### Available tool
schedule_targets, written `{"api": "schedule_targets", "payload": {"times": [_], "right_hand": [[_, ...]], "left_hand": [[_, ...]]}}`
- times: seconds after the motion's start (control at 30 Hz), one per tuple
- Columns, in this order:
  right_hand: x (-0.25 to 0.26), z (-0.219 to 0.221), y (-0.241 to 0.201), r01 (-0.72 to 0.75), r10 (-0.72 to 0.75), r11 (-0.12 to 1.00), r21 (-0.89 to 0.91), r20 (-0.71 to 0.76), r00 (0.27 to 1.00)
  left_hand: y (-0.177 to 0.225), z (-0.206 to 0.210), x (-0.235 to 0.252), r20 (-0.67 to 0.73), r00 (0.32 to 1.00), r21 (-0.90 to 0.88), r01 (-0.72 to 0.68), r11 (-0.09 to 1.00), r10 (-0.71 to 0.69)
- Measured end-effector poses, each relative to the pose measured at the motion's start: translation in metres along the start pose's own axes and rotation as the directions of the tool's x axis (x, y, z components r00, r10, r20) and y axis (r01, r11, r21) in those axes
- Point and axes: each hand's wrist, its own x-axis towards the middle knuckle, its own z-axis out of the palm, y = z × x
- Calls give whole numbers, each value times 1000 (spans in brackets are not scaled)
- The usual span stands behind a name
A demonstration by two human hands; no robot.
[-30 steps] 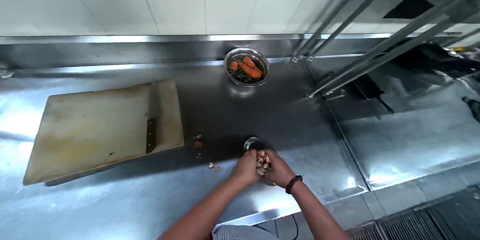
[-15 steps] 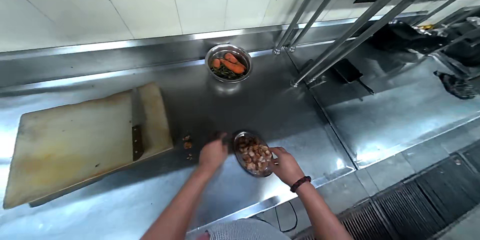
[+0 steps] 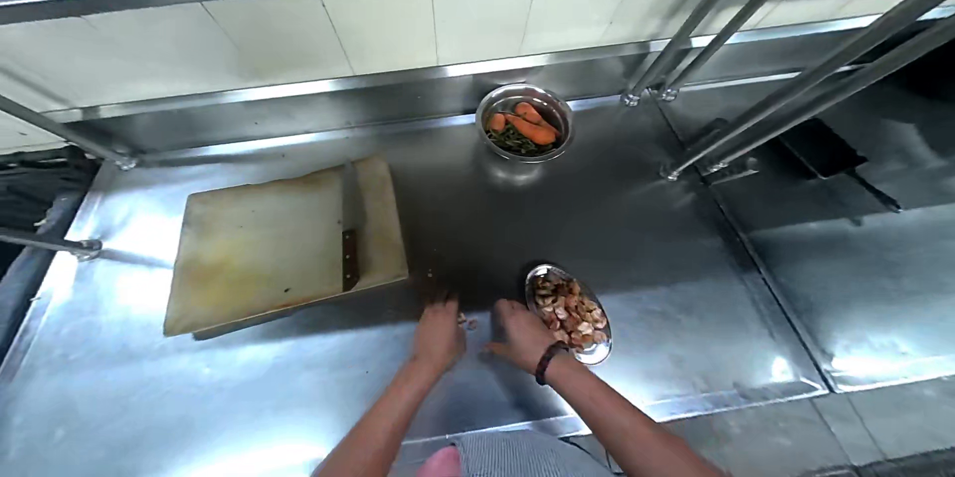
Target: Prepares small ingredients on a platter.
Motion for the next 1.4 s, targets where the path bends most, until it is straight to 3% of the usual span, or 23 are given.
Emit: {"api": "schedule_targets", "payload": {"times": [0.1,0.17,0.2,0.27,0.33,0.47,0.57,0.73,0.9,1.0,1.13,1.27,1.4], "right_hand": [[7,11,-14,-37,37,999,-7,-9,999],[8,13,-21,-57,57,998,-7,-19,998],[10,13,-23,-63,63,998,-5,-23,998],[16,15,-29,-54,54,999,-10,-18,998],[24,14,-38,-8,8,999,-54,0,1000],[32,14,-58,125,-122,987,-103,37,992],[33,10,-42,104,-105,994,23,10,994],[-2,-1,14,64,-35,977,205,-143,989],[-39,-26,68,-56,112,981,184,-312,944],[-56,-33,95,-65,173,961,269,-400,900],[-78,-20,136,-62,263,935,348,-568,779],[-81,5,174,-176,407,878,445,-499,765],[-70,28,191,-212,468,828,520,-431,772]], "left_hand": [[-13,19,-14,-171,981,-165,-122,979,94],[-19,18,-20,-295,955,-137,-86,987,42],[-21,12,-22,-286,958,-109,-9,994,-23],[-21,-1,-18,-124,979,-77,151,986,-160],[-20,-3,-11,-21,984,-75,177,981,-179],[-7,10,-5,-70,987,-154,131,979,-143],[-2,24,-1,-131,979,-358,99,929,-155],[33,49,-1,-200,980,-603,-130,787,9],[87,41,19,-85,963,-720,-238,651,257],[83,30,26,-160,944,-652,-322,687,290],[38,15,19,-248,948,-458,-296,838,199],[-7,-5,19,-333,936,-143,-168,975,112],[-26,-22,42,-325,945,68,7,998,16]]}}
